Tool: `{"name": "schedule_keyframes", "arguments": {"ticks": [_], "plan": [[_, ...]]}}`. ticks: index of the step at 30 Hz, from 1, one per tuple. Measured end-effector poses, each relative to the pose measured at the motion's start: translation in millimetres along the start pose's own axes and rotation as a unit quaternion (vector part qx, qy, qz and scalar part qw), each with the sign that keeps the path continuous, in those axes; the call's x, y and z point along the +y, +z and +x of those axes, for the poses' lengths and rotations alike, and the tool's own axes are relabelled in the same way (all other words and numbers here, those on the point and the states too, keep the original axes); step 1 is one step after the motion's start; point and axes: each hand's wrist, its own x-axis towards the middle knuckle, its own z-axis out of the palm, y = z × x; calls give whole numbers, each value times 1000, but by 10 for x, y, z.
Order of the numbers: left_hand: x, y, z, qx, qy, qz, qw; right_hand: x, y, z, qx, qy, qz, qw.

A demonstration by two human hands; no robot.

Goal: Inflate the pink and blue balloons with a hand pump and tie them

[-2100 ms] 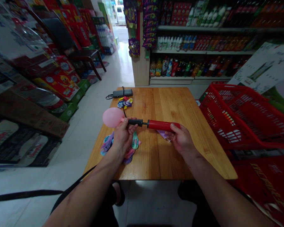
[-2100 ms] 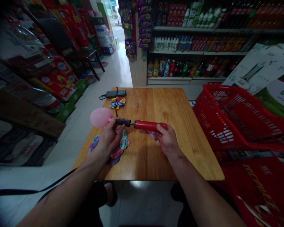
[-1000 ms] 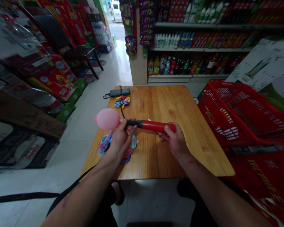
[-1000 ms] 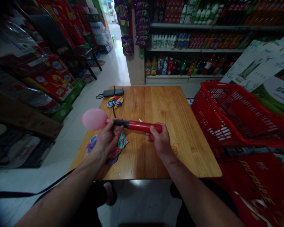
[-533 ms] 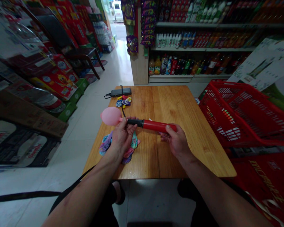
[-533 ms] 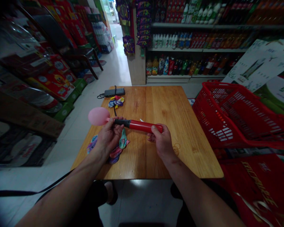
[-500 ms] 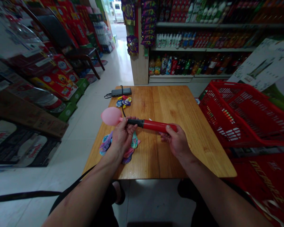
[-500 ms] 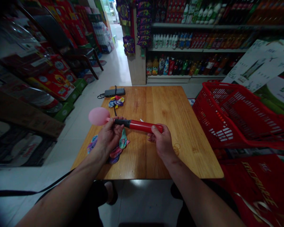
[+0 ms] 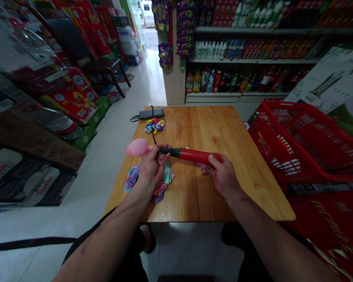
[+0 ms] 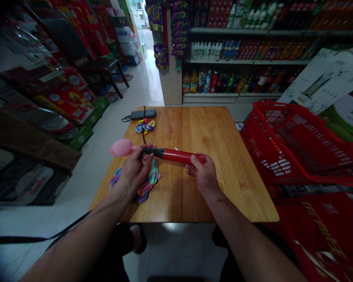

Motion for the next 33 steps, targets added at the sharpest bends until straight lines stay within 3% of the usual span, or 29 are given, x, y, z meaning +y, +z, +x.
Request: {"name": "schedule_keyframes", "arguments": {"ticks": [5,12,16,21,33], "plan": [[69,-8,51,9,15,0,1000,-106,-46,39,-15,-2,5,1000],[270,-39,151,22,51,-17,998,-318,-203,126,25,-36,11,999],[339,-44,153,0,64,-16,998,-404,-268,165,48,-62,5,997],[343,-68,154,-26,56,3,998,-423,-299,179,57,-67,8,996],[332,-109,166,-31,43,-5,999,-413,-281,142,55,-68,4,996]]}}
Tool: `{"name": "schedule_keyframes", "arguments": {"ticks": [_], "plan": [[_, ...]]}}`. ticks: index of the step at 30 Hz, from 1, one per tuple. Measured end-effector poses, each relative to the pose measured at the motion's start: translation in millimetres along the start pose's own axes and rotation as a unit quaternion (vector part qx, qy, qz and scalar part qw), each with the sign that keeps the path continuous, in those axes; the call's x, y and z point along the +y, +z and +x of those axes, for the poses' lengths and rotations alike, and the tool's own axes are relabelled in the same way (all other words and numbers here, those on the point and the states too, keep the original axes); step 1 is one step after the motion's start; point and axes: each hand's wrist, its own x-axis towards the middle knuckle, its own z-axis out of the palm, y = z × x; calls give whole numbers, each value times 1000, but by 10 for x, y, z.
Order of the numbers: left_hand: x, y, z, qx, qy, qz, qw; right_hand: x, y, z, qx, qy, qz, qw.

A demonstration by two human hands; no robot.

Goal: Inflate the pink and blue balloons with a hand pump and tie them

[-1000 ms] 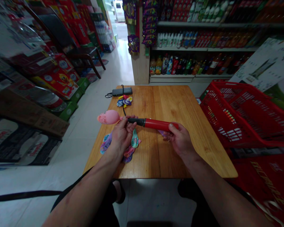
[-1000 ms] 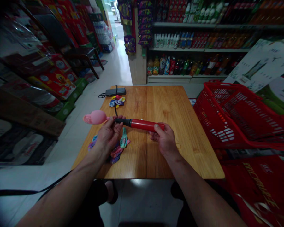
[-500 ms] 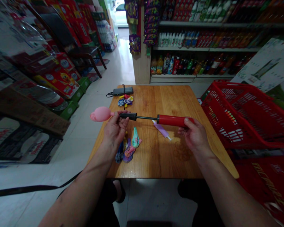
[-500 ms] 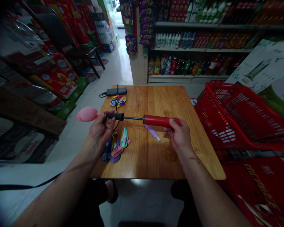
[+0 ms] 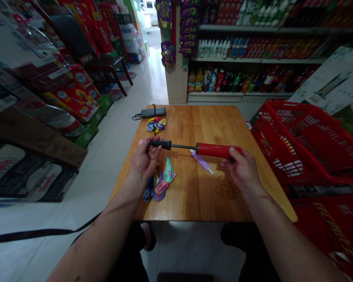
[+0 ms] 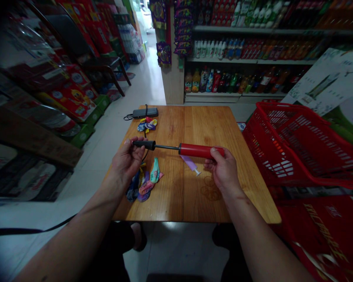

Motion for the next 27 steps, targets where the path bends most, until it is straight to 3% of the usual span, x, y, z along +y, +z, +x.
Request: {"name": "schedule_keyframes", "arguments": {"ticks": [14,27], "plan": [[47,31,-5,19,-3,-10,1000,13,-20,29,7,-3,4,1000],[-63,-67,51,47,-19,17,999,41,-6,-14,-22,-13,7,1000]]}}
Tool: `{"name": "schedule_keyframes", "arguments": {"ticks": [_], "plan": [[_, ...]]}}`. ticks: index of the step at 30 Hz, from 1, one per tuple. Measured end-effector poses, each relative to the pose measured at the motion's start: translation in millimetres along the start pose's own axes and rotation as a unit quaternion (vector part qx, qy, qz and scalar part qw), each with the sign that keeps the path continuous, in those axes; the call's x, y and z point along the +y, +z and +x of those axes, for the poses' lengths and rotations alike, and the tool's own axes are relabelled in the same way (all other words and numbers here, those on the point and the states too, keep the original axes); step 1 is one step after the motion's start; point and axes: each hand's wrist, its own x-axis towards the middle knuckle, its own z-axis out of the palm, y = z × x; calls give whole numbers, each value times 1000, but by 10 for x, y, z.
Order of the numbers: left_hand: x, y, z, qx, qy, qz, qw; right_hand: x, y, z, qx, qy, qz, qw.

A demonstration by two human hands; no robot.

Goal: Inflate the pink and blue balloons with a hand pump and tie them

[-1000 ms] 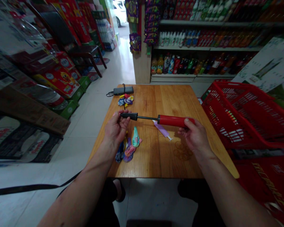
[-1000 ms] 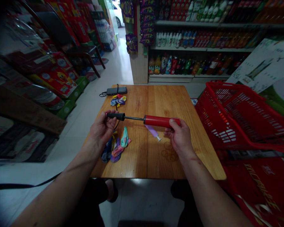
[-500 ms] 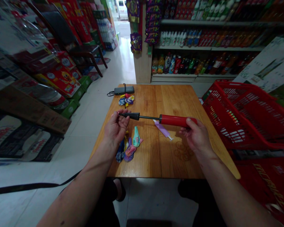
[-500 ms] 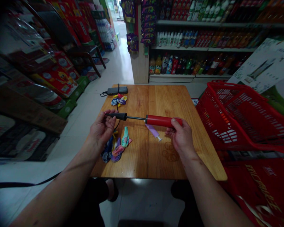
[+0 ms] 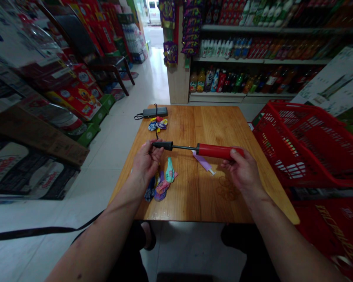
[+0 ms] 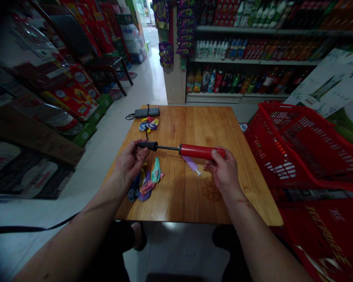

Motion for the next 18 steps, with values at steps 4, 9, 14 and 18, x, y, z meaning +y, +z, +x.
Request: {"name": "schedule_keyframes", "arguments": {"ticks": [4,9,14,18], "plan": [[-3,23,-30,-16,5,-1,1000,3,-11,9,-3,1,1,1000],[2,29,-29,-17,16,4,1000,28,-18,14,4,17,-3,1000],[23,10,-23,-19,29,-9,999,43,2,-2,-6,44,-4,999],[23,-7,-3,-14,48,-6,999,29,30,-38,-27,51,-3,998]]}}
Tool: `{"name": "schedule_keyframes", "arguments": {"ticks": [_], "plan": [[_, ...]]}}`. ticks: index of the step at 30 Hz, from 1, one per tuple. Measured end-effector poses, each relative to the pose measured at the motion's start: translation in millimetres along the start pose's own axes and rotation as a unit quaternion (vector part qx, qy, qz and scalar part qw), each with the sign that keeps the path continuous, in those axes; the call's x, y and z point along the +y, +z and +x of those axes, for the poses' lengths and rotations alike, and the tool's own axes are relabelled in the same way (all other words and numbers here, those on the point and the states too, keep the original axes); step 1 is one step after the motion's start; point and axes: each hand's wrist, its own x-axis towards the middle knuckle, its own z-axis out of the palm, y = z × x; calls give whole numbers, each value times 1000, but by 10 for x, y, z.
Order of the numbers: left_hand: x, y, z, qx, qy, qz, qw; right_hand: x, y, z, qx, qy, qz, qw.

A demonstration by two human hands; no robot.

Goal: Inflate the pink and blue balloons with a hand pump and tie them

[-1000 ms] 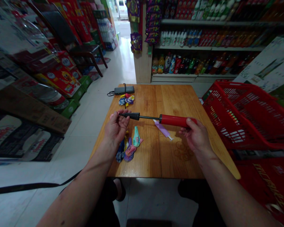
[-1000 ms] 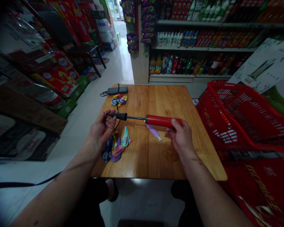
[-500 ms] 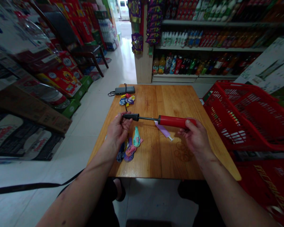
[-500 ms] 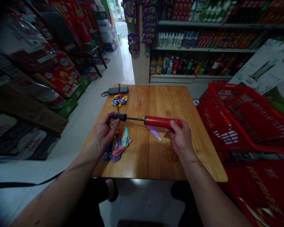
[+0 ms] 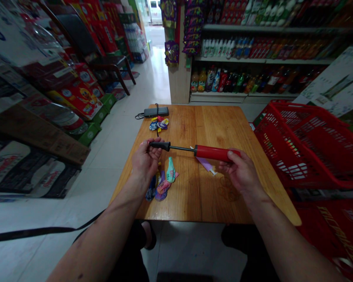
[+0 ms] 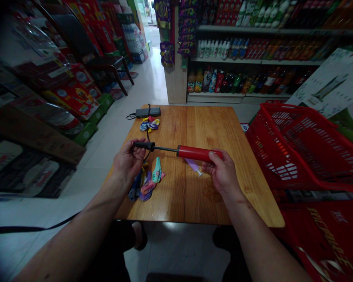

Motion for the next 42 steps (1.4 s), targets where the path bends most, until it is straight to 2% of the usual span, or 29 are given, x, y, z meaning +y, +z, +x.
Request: {"name": "schedule_keyframes", "arguments": {"ticks": [7,9,14,17,19,23,27,34,42], "plan": [[21,18,70,86,10,-17,996,134,71,-132,-28,-12,-42,999],[49,34,90,94,19,-21,995,146,84,-144,-31,-22,-44,998],[124,75,115,77,33,-20,996,44,80,-60,7,-49,-28,998],[92,113,60,57,28,-24,998,69,97,-35,39,-63,-27,997],[4,137,-18,42,29,-14,999,168,140,-73,42,-59,-37,997],[-252,145,-199,17,10,3,1000,430,263,-226,2,-12,-69,998],[-393,111,-263,1,-3,2,1000,538,325,-287,-13,23,-28,999],[-275,152,-140,43,-7,-3,999,401,286,-117,-42,39,16,998],[-81,168,-34,41,26,-10,999,151,142,29,1,4,10,1000]]}}
